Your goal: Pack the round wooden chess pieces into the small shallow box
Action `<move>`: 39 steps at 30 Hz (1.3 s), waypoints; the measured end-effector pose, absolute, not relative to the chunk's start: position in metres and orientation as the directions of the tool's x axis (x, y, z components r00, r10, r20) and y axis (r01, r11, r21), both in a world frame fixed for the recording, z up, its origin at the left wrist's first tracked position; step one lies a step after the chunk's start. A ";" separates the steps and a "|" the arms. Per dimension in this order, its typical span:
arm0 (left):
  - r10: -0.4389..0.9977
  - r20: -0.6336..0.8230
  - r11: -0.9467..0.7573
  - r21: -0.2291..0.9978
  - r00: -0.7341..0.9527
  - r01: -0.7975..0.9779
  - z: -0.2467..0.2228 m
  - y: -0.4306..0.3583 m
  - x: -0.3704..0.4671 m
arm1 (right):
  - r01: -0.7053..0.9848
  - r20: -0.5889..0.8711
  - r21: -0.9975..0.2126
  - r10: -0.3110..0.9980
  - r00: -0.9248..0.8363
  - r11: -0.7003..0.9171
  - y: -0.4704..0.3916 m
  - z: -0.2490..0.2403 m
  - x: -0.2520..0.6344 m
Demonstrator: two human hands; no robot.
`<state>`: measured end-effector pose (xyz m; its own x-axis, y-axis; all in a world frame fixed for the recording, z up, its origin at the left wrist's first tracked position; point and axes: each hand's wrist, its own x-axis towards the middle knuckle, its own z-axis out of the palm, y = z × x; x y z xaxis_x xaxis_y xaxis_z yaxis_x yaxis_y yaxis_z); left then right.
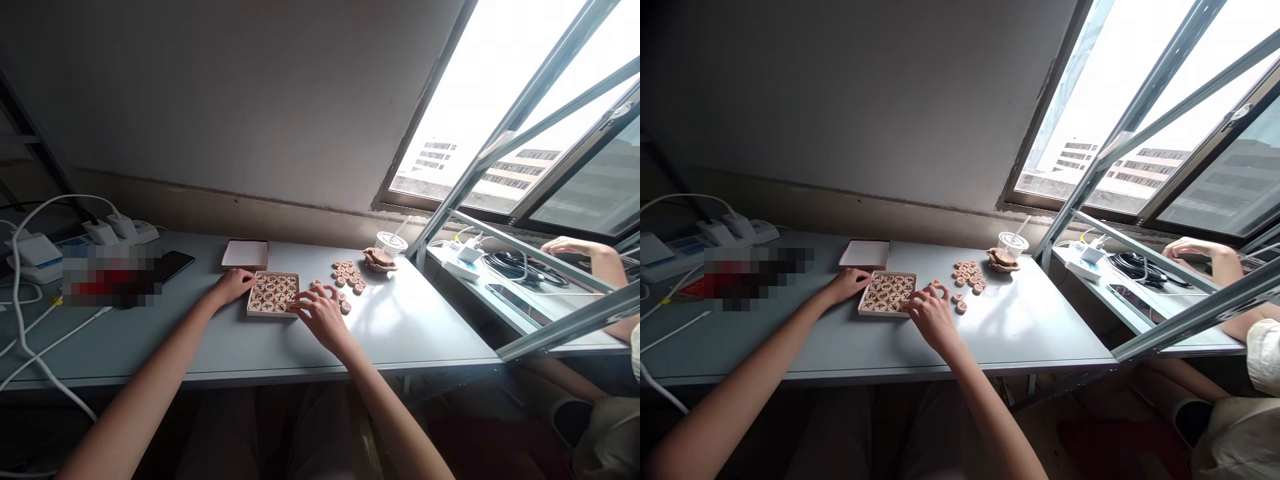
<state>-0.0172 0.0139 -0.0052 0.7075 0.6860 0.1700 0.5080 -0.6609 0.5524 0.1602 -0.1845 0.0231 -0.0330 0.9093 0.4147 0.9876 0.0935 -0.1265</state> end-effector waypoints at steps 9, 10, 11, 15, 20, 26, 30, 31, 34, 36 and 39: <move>0.695 0.173 -0.651 0.563 0.697 0.509 -0.006 0.015 -0.017 | 0.990 0.432 -0.111 0.901 -0.032 0.088 -0.201 0.011 0.157; 0.698 0.172 -0.647 0.567 0.695 0.509 -0.006 0.015 -0.017 | 0.994 0.447 -0.100 0.895 -0.003 0.054 -0.204 0.009 0.161; 0.700 0.171 -0.644 0.571 0.693 0.509 -0.007 0.015 -0.017 | 0.996 0.463 -0.088 0.886 0.035 0.007 -0.206 0.008 0.166; 0.696 0.156 -0.640 0.577 0.701 0.507 -0.009 0.017 -0.017 | 0.972 0.487 -0.058 0.844 0.225 -0.226 -0.221 -0.002 0.198; 0.691 0.146 -0.646 0.565 0.708 0.514 -0.011 0.019 -0.017 | 0.964 0.402 -0.171 0.879 0.256 -0.203 -0.228 -0.014 0.235; 0.699 0.158 -0.648 0.551 0.697 0.525 -0.008 0.016 -0.018 | 0.946 0.447 -0.281 0.850 0.278 -0.162 -0.195 -0.012 0.262; 0.750 0.259 -0.640 0.517 0.609 0.569 -0.009 0.015 -0.017 | 0.953 0.445 -0.271 0.860 0.250 -0.137 -0.182 -0.008 0.269; 0.751 0.273 -0.639 0.526 0.601 0.561 -0.010 0.016 -0.017 | 0.955 0.464 -0.264 0.850 0.250 -0.137 -0.181 -0.006 0.267; 0.727 0.283 -0.654 0.562 0.626 0.506 -0.013 0.019 -0.014 | 0.961 0.559 -0.234 0.787 0.259 -0.150 -0.182 0.003 0.252; 0.724 0.274 -0.649 0.584 0.633 0.488 -0.015 0.021 -0.012 | 0.964 0.602 -0.229 0.757 0.252 -0.139 -0.178 0.014 0.233; 0.734 0.259 -0.620 0.634 0.628 0.463 -0.017 0.022 -0.010 | 0.978 0.550 -0.201 0.819 0.163 -0.060 -0.159 0.031 0.195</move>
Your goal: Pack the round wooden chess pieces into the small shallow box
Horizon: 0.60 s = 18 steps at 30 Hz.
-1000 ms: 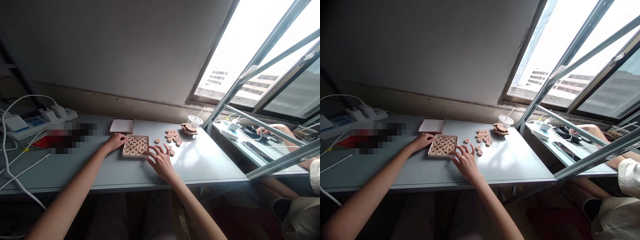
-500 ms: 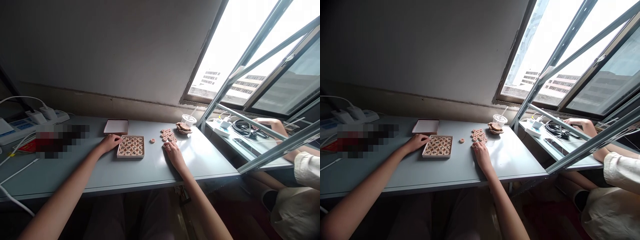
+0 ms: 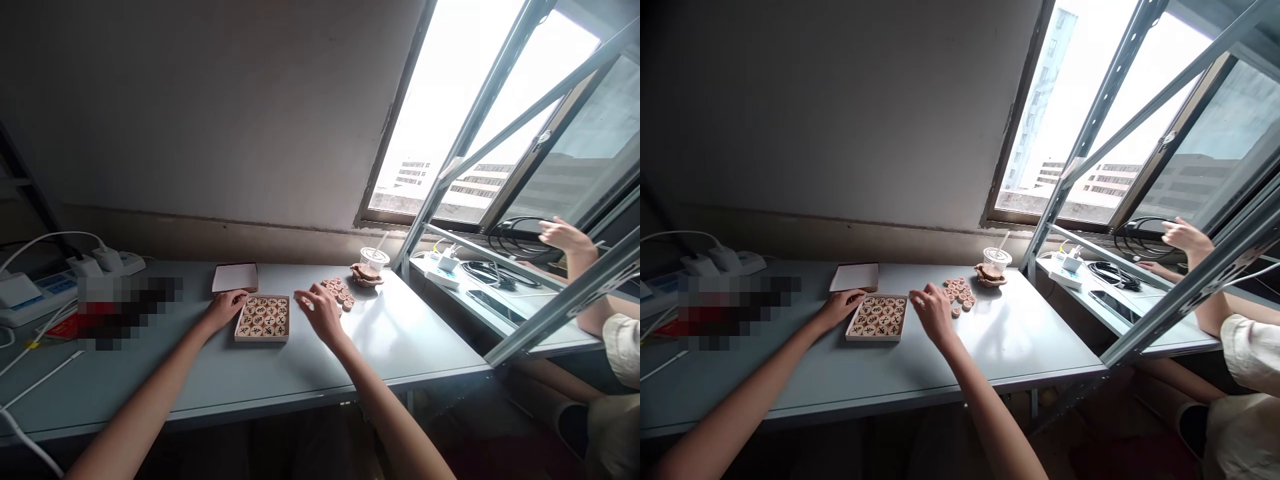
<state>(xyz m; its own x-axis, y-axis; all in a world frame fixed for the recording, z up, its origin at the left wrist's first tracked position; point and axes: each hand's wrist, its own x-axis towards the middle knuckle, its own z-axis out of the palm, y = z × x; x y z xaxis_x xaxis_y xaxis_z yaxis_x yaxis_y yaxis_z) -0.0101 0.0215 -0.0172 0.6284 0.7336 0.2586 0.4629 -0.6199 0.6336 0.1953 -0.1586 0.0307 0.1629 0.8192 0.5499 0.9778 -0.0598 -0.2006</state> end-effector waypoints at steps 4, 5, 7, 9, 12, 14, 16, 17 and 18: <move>0.711 0.310 -0.636 0.666 0.631 0.390 -0.020 0.023 -0.010 | 0.995 0.438 -0.070 0.898 -0.027 0.064 -0.118 0.039 0.147; 0.704 0.333 -0.645 0.670 0.627 0.368 -0.021 0.023 -0.010 | 0.996 0.431 -0.034 0.900 -0.060 0.082 -0.109 0.038 0.138; 0.692 0.358 -0.652 0.682 0.627 0.330 -0.022 0.024 -0.009 | 0.991 0.426 0.026 0.896 -0.129 0.131 -0.097 0.033 0.125; 0.693 0.360 -0.653 0.682 0.625 0.330 -0.022 0.025 -0.008 | 0.982 0.430 0.064 0.883 -0.189 0.178 -0.091 0.027 0.120; 0.697 0.325 -0.649 0.665 0.640 0.369 -0.020 0.023 -0.007 | 0.969 0.418 0.043 0.877 -0.239 0.244 -0.092 0.023 0.125; 0.691 0.316 -0.647 0.671 0.650 0.362 -0.018 0.021 -0.008 | 0.970 0.415 -0.047 0.888 -0.200 0.240 -0.096 0.025 0.138; 0.694 0.303 -0.638 0.680 0.653 0.362 -0.015 0.017 -0.009 | 0.973 0.423 -0.155 0.902 -0.092 0.172 -0.102 0.029 0.158; 0.697 0.292 -0.632 0.681 0.655 0.369 -0.013 0.016 -0.010 | 0.972 0.422 -0.199 0.906 -0.028 0.123 -0.105 0.031 0.172; 0.697 0.282 -0.629 0.682 0.659 0.374 -0.012 0.014 -0.010 | 0.969 0.412 -0.233 0.911 0.028 0.076 -0.109 0.032 0.186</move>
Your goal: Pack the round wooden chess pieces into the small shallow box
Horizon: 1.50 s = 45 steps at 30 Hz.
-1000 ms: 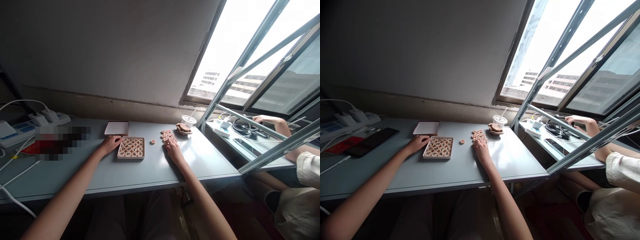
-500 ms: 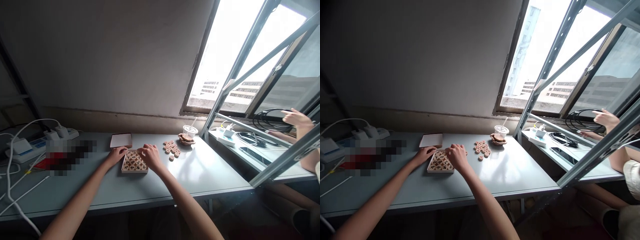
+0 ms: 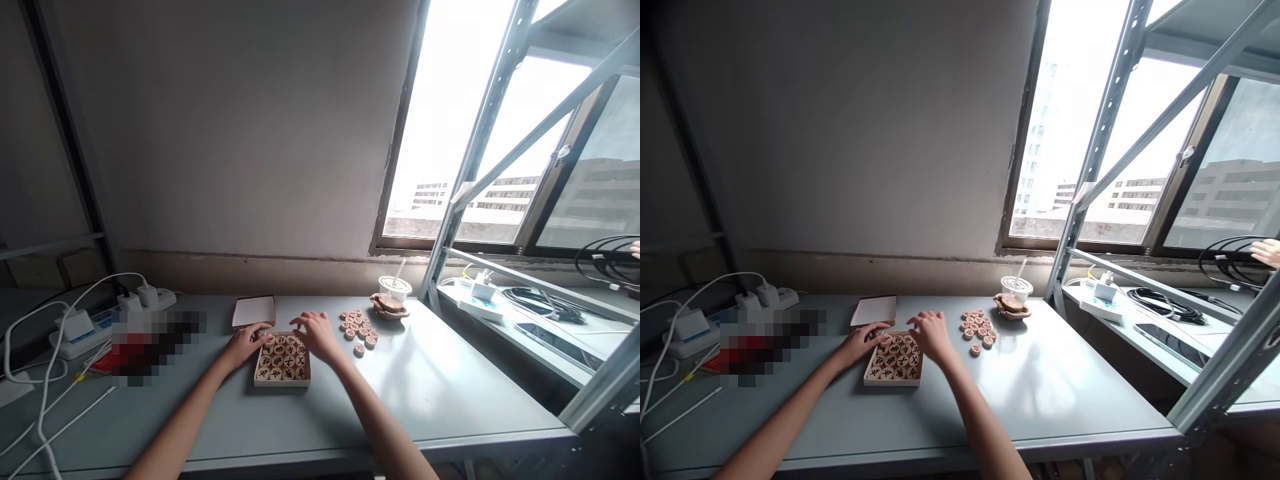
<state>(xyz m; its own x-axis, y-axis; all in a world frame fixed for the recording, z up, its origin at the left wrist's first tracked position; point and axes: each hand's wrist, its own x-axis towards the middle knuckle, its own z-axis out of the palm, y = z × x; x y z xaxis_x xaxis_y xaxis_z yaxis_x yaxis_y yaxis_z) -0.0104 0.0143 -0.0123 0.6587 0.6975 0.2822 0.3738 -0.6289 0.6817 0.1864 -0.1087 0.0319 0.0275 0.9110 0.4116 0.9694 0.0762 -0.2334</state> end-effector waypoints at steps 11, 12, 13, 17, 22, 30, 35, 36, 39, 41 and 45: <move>0.694 0.262 -0.644 0.642 0.671 0.415 -0.008 0.006 -0.005 | 0.911 0.300 -0.410 0.938 0.173 -0.037 -0.125 0.020 0.244; 0.696 0.254 -0.639 0.644 0.671 0.419 -0.008 0.006 -0.005 | 0.905 0.347 -0.425 0.922 0.171 -0.008 -0.122 0.021 0.236; 0.697 0.251 -0.637 0.647 0.672 0.419 -0.008 0.006 -0.005 | 0.897 0.388 -0.441 0.908 0.160 0.031 -0.118 0.021 0.226; 0.677 0.274 -0.660 0.637 0.683 0.398 -0.009 0.006 -0.005 | 0.910 0.426 -0.396 0.903 0.060 0.126 -0.104 0.017 0.189; 0.658 0.301 -0.696 0.594 0.691 0.404 -0.011 0.006 -0.004 | 0.939 0.382 -0.310 0.924 -0.020 0.148 -0.102 0.011 0.171; 0.671 0.340 -0.688 0.617 0.658 0.382 -0.011 0.008 -0.007 | 0.837 0.417 -0.547 0.860 0.295 -0.021 -0.105 0.006 0.202; 0.786 0.270 -0.483 0.831 0.557 0.278 -0.020 0.020 -0.007 | 0.328 0.107 -0.945 0.938 0.328 -0.007 -0.105 0.005 0.212; 0.797 0.255 -0.443 0.863 0.548 0.244 -0.022 0.022 -0.007 | 0.245 0.065 -0.969 0.947 0.315 -0.016 -0.106 0.005 0.212; 0.815 0.243 -0.386 0.905 0.526 0.181 -0.026 0.027 -0.007 | 0.134 0.019 -0.991 0.951 0.307 -0.024 -0.112 0.007 0.211; 0.823 0.238 -0.375 0.910 0.516 0.177 -0.027 0.028 -0.007 | 0.114 0.040 -0.993 0.957 0.288 0.007 -0.115 0.007 0.211; 0.839 0.227 -0.357 0.916 0.495 0.185 -0.028 0.029 -0.009 | 0.228 0.130 -0.971 0.958 0.255 0.071 -0.111 0.004 0.211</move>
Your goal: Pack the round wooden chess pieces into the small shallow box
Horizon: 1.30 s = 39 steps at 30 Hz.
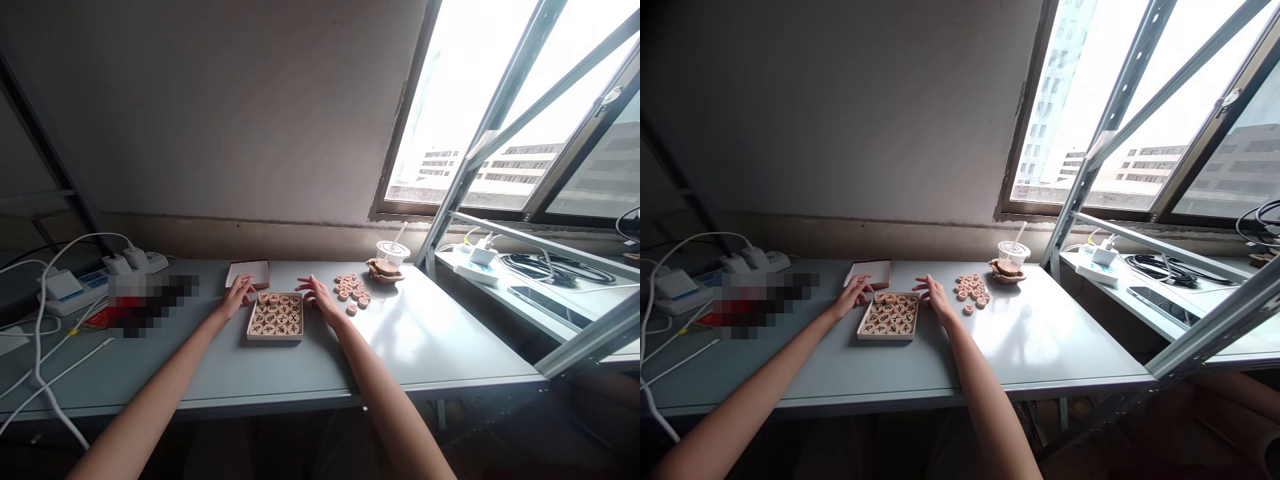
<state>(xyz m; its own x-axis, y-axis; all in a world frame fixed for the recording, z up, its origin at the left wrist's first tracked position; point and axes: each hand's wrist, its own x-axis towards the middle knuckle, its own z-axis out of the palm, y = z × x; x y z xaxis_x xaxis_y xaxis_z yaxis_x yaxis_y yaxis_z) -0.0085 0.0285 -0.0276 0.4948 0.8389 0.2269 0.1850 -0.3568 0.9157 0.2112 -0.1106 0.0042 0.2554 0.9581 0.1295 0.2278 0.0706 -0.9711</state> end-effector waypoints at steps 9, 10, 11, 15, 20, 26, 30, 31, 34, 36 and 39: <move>0.808 0.434 -0.564 0.766 0.398 0.310 -0.018 0.020 -0.010 | 0.892 0.366 -0.281 0.820 0.441 -0.354 -0.121 0.008 0.238; 0.774 0.488 -0.620 0.713 0.404 0.328 -0.015 0.017 -0.010 | 0.884 0.373 -0.215 0.801 0.468 -0.416 -0.124 0.009 0.243; 0.740 0.522 -0.666 0.660 0.424 0.349 -0.013 0.015 -0.010 | 0.868 0.370 -0.173 0.786 0.495 -0.466 -0.127 0.009 0.248; 0.649 0.504 -0.759 0.478 0.570 0.442 -0.013 0.011 -0.009 | 0.817 0.293 -0.093 0.768 0.569 -0.570 -0.130 0.008 0.254; 0.600 0.457 -0.800 0.347 0.656 0.490 -0.022 0.015 -0.009 | 0.832 0.294 -0.095 0.783 0.549 -0.547 -0.127 0.007 0.242; 0.569 0.443 -0.818 0.219 0.693 0.531 -0.022 0.014 -0.012 | 0.915 0.348 -0.050 0.852 0.391 -0.399 -0.124 0.005 0.231; 0.549 0.467 -0.825 0.168 0.694 0.540 -0.022 0.014 -0.012 | 0.949 0.344 -0.114 0.885 0.316 -0.294 -0.121 0.005 0.225; 0.548 0.465 -0.825 0.159 0.696 0.543 -0.022 0.014 -0.012 | 0.952 0.339 -0.129 0.890 0.305 -0.277 -0.121 0.004 0.223; 0.545 0.465 -0.823 0.141 0.697 0.550 -0.022 0.014 -0.012 | 0.963 0.342 -0.128 0.900 0.269 -0.239 -0.121 0.003 0.218; 0.545 0.475 -0.822 0.141 0.690 0.552 -0.023 0.014 -0.012 | 0.967 0.346 -0.116 0.903 0.253 -0.227 -0.121 0.001 0.216; 0.548 0.477 -0.821 0.146 0.687 0.553 -0.024 0.014 -0.011 | 0.963 0.318 -0.152 0.911 0.261 -0.223 -0.120 0.000 0.217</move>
<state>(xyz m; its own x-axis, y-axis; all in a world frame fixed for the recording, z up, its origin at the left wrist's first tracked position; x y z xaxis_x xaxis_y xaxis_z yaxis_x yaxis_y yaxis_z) -0.0112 0.0143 -0.0236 0.6871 0.5479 0.4772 0.5526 -0.8205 0.1464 0.2170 -0.1202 0.0002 0.2613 0.9115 0.3176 0.9629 -0.2231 -0.1520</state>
